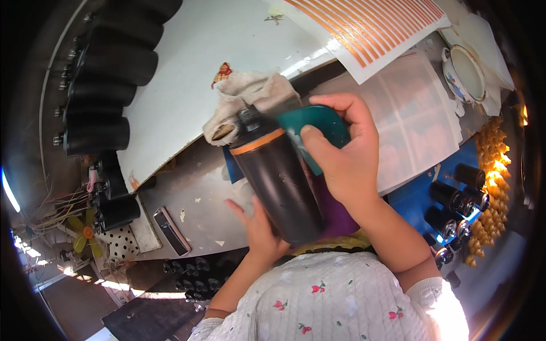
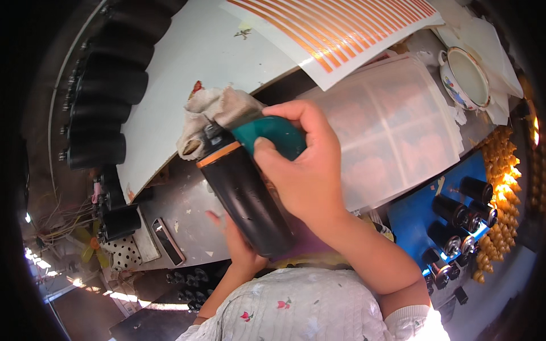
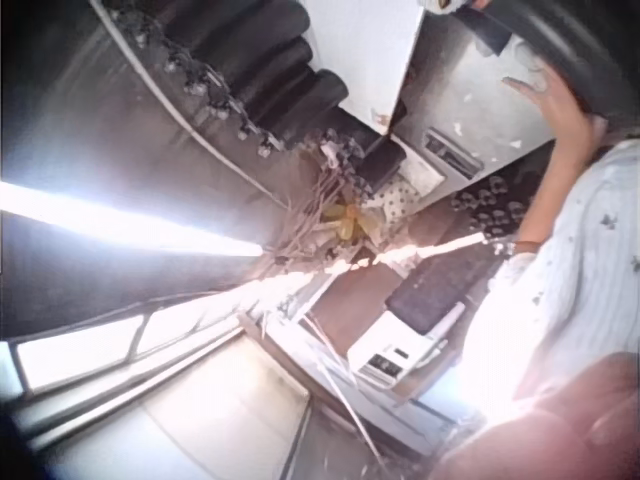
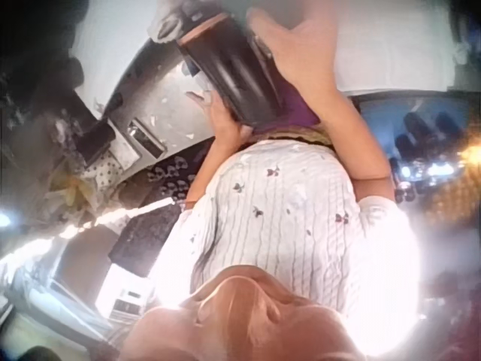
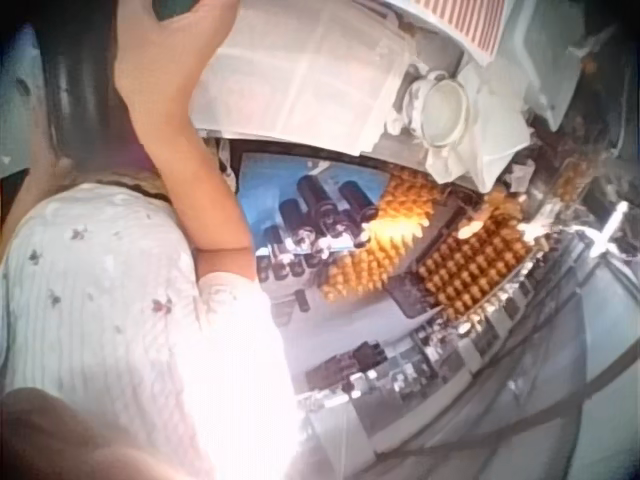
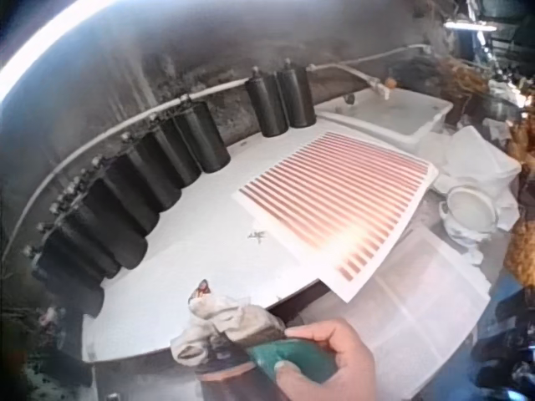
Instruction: The person applies a thin copper strip around the rim of a black cylindrical container, then smooths it with a green plastic tool. The person repeats this process on multiple cylinders, placing each finished unit into a blue tray.
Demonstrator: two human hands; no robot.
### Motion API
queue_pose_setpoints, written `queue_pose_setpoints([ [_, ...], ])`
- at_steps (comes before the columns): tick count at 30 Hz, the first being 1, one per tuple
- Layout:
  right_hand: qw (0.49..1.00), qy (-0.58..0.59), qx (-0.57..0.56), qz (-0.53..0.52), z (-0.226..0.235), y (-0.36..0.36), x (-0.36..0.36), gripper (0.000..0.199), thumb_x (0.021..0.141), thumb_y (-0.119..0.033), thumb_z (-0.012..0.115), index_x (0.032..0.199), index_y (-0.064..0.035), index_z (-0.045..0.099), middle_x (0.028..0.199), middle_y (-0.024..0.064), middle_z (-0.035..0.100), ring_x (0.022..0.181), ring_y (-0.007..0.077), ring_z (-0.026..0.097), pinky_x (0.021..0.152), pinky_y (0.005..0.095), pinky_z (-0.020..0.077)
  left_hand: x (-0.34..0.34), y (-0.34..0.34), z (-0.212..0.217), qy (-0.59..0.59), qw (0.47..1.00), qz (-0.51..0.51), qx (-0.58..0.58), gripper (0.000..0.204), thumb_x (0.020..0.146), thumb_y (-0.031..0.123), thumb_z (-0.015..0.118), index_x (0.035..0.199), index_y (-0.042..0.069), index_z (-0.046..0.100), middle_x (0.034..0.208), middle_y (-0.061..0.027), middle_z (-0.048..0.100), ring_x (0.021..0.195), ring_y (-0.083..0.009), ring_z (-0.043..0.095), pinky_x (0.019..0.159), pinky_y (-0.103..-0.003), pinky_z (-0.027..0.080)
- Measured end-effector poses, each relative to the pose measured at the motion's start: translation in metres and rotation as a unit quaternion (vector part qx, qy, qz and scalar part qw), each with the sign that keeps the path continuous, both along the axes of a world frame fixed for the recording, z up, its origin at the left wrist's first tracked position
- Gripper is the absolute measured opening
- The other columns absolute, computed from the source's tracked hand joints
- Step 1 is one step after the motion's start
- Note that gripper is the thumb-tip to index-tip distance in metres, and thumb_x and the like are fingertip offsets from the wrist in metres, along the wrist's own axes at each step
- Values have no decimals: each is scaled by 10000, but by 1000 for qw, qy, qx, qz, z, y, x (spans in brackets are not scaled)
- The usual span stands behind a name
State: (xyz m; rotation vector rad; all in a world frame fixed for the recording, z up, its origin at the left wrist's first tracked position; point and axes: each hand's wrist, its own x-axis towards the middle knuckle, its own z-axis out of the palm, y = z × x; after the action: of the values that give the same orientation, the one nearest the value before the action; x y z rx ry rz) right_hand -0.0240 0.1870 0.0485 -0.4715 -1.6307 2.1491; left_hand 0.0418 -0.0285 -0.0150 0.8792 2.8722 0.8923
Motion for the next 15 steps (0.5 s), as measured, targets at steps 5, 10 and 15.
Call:
queue_pose_setpoints([
  [5, 1000, -9, 2, 5, -6, 1, 2, 320, 832, 47, 677, 1135, -18, 596, 1035, 41, 622, 937, 87, 594, 839, 244, 502, 3, 8, 19, 138, 988, -36, -62, 1089, 879, 490, 720, 1578, -50, 82, 1485, -336, 431, 1392, -529, 411, 1072, -754, -157],
  [10, 1000, -9, 20, -19, -6, 0, 2, 313, 819, 27, 689, 1117, -14, 603, 1025, 50, 631, 954, 117, 591, 870, 275, 490, -3, 1, 25, 23, 997, -66, 45, 1277, 820, 606, 740, 1567, -98, -18, 1503, -306, 429, 1419, -468, 408, 1077, -764, -132],
  [15, 997, -12, 63, -51, -7, 6, 5, 295, 833, 38, 674, 1118, -15, 619, 1010, 51, 643, 953, 133, 609, 867, 285, 496, -34, 43, 53, -194, 940, 60, 275, 1385, 733, 329, 894, 1571, -48, -143, 1619, -302, 68, 1490, -393, 221, 1201, -453, 213],
])
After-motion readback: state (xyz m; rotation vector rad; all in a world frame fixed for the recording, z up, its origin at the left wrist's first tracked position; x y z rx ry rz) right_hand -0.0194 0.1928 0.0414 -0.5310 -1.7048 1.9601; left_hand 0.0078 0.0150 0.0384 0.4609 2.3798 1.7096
